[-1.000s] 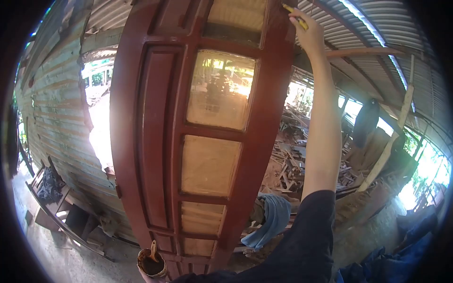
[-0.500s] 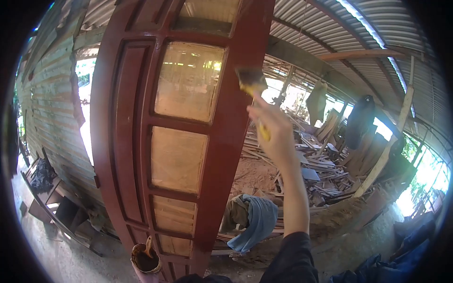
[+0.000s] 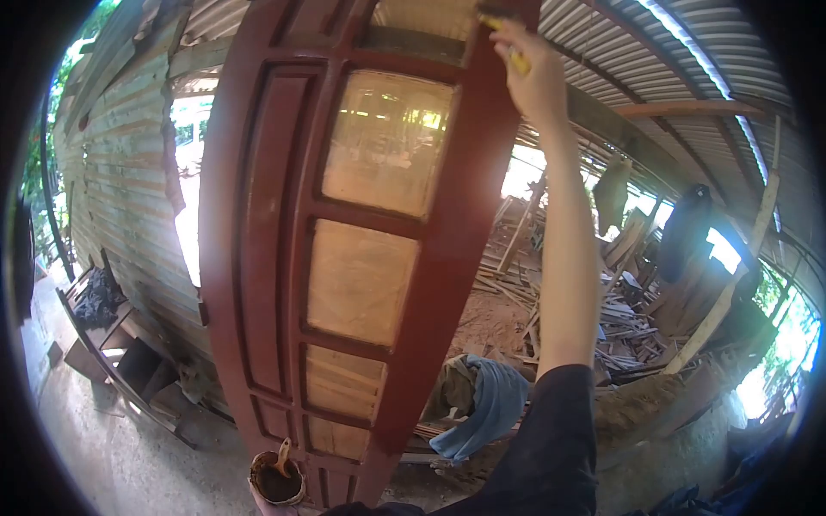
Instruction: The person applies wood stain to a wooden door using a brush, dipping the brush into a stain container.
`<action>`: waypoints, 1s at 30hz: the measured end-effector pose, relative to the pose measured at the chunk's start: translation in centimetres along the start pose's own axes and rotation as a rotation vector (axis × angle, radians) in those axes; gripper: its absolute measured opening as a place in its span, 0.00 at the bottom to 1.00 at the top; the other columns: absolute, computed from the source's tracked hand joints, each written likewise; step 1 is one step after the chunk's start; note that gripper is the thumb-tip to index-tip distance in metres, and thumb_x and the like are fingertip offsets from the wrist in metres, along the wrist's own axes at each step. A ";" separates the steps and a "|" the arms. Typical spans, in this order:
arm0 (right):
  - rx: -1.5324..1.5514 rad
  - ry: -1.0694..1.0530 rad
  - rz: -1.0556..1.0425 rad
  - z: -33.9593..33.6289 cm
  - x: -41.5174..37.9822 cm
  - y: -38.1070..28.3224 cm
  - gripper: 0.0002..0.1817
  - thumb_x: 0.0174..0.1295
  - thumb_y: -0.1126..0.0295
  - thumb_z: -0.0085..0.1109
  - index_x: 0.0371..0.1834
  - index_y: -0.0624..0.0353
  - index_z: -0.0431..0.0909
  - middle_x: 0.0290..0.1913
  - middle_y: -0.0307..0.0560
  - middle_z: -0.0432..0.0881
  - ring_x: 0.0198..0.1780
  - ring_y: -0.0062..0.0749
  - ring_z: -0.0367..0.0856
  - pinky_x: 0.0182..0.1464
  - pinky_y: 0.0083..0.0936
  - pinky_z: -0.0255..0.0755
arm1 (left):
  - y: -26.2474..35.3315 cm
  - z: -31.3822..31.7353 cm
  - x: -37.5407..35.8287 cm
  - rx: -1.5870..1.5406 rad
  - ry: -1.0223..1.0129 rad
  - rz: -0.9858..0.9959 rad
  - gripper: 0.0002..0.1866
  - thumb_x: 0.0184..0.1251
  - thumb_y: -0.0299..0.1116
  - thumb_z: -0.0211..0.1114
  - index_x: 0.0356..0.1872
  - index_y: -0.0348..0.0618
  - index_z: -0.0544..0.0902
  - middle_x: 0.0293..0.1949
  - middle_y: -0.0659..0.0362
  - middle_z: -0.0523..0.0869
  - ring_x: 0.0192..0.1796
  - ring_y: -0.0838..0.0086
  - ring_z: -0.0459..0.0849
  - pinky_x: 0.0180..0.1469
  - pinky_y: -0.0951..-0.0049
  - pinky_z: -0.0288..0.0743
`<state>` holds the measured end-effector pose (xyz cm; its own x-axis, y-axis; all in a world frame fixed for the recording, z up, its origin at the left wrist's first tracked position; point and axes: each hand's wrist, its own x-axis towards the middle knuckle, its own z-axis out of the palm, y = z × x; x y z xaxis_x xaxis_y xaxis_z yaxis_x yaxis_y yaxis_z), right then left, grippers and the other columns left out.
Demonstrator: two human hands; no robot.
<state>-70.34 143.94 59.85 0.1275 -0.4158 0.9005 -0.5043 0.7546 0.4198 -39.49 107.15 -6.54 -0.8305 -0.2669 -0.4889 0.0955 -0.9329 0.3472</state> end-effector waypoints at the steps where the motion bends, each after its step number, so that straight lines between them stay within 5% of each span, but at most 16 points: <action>1: 0.024 0.048 0.003 0.8 1.9 1.1 0.11 0.71 0.70 0.71 0.54 0.51 0.90 0.66 0.54 0.88 0.66 0.51 0.88 0.64 0.38 0.82 | 0.7 -0.3 -0.1 -0.004 0.012 0.009 0.21 0.80 0.50 0.62 0.60 0.47 0.88 0.61 0.53 0.88 0.59 0.58 0.89 0.56 0.54 0.87; 3: -0.059 0.023 0.006 1.7 5.2 4.5 0.12 0.75 0.62 0.69 0.59 0.46 0.90 0.67 0.49 0.88 0.70 0.45 0.85 0.68 0.32 0.80 | 2.6 -1.0 -0.1 -0.002 0.033 0.027 0.21 0.80 0.50 0.62 0.60 0.47 0.88 0.61 0.53 0.88 0.59 0.58 0.89 0.56 0.54 0.87; 9: -0.224 0.017 0.070 3.6 6.2 2.9 0.12 0.76 0.62 0.68 0.59 0.46 0.89 0.68 0.48 0.88 0.70 0.45 0.85 0.68 0.34 0.80 | 8.8 -3.1 0.0 0.098 -0.034 0.050 0.21 0.81 0.52 0.61 0.62 0.52 0.87 0.63 0.57 0.88 0.61 0.59 0.88 0.55 0.49 0.87; 15: -0.209 0.014 0.130 1.9 -1.5 -5.6 0.10 0.73 0.67 0.70 0.53 0.53 0.90 0.65 0.44 0.90 0.50 0.47 0.91 0.54 0.37 0.82 | 16.1 -2.1 1.2 0.170 -0.270 0.017 0.23 0.81 0.54 0.60 0.61 0.50 0.87 0.60 0.57 0.88 0.62 0.60 0.87 0.54 0.52 0.86; 17: -0.245 0.012 0.054 1.4 -4.2 -8.6 0.10 0.73 0.69 0.69 0.53 0.55 0.90 0.65 0.45 0.90 0.45 0.46 0.89 0.51 0.36 0.81 | 17.6 -5.3 3.1 0.242 -0.377 0.045 0.42 0.82 0.72 0.39 0.79 0.51 0.73 0.69 0.54 0.84 0.66 0.58 0.86 0.65 0.51 0.83; 18: -0.247 -0.016 0.101 1.1 -5.8 -10.1 0.09 0.72 0.70 0.69 0.53 0.56 0.90 0.65 0.46 0.89 0.45 0.45 0.89 0.52 0.37 0.81 | 19.2 -4.7 3.6 0.250 -0.383 0.035 0.42 0.82 0.72 0.39 0.79 0.51 0.73 0.69 0.54 0.84 0.66 0.58 0.86 0.65 0.51 0.83; 20: -0.260 -0.046 0.149 0.6 -8.6 -13.3 0.09 0.72 0.71 0.69 0.52 0.57 0.90 0.66 0.47 0.89 0.45 0.44 0.89 0.52 0.37 0.81 | 22.4 -2.3 4.6 0.110 -0.541 -0.031 0.26 0.79 0.58 0.60 0.62 0.48 0.86 0.58 0.56 0.89 0.61 0.60 0.87 0.53 0.55 0.86; 21: -0.248 -0.075 0.244 0.5 -9.8 -15.1 0.09 0.72 0.72 0.69 0.52 0.58 0.90 0.66 0.48 0.89 0.48 0.45 0.90 0.54 0.38 0.81 | 23.8 -2.9 4.4 0.113 -0.545 -0.041 0.26 0.79 0.58 0.60 0.62 0.48 0.86 0.58 0.56 0.89 0.61 0.60 0.87 0.53 0.55 0.86; 23: -0.242 -0.112 0.340 0.3 -11.0 -18.1 0.09 0.72 0.74 0.68 0.52 0.59 0.90 0.67 0.50 0.88 0.51 0.46 0.90 0.57 0.38 0.81 | 26.1 -4.4 3.8 0.373 -0.352 -0.111 0.41 0.81 0.73 0.38 0.79 0.56 0.73 0.67 0.56 0.85 0.63 0.60 0.89 0.59 0.53 0.87; 26: -0.188 -0.186 0.407 -0.2 -12.0 -22.1 0.09 0.72 0.75 0.68 0.53 0.61 0.89 0.68 0.54 0.87 0.65 0.49 0.87 0.68 0.37 0.78 | 28.3 -5.3 5.5 0.370 -0.214 -0.089 0.40 0.81 0.73 0.37 0.79 0.60 0.73 0.64 0.57 0.87 0.58 0.61 0.91 0.50 0.56 0.90; 30: -0.085 -0.285 0.603 -1.7 -13.5 -28.5 0.10 0.75 0.75 0.66 0.54 0.63 0.90 0.66 0.55 0.89 0.66 0.44 0.88 0.69 0.34 0.78 | 30.3 -7.4 7.8 0.334 -0.208 -0.103 0.37 0.82 0.70 0.39 0.78 0.59 0.73 0.62 0.57 0.89 0.54 0.60 0.92 0.35 0.63 0.90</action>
<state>-56.21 128.89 35.92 -0.3917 -0.0182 0.9199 -0.3465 0.9291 -0.1292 -38.99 75.04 -5.82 -0.9228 -0.0899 -0.3746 -0.1491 -0.8132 0.5625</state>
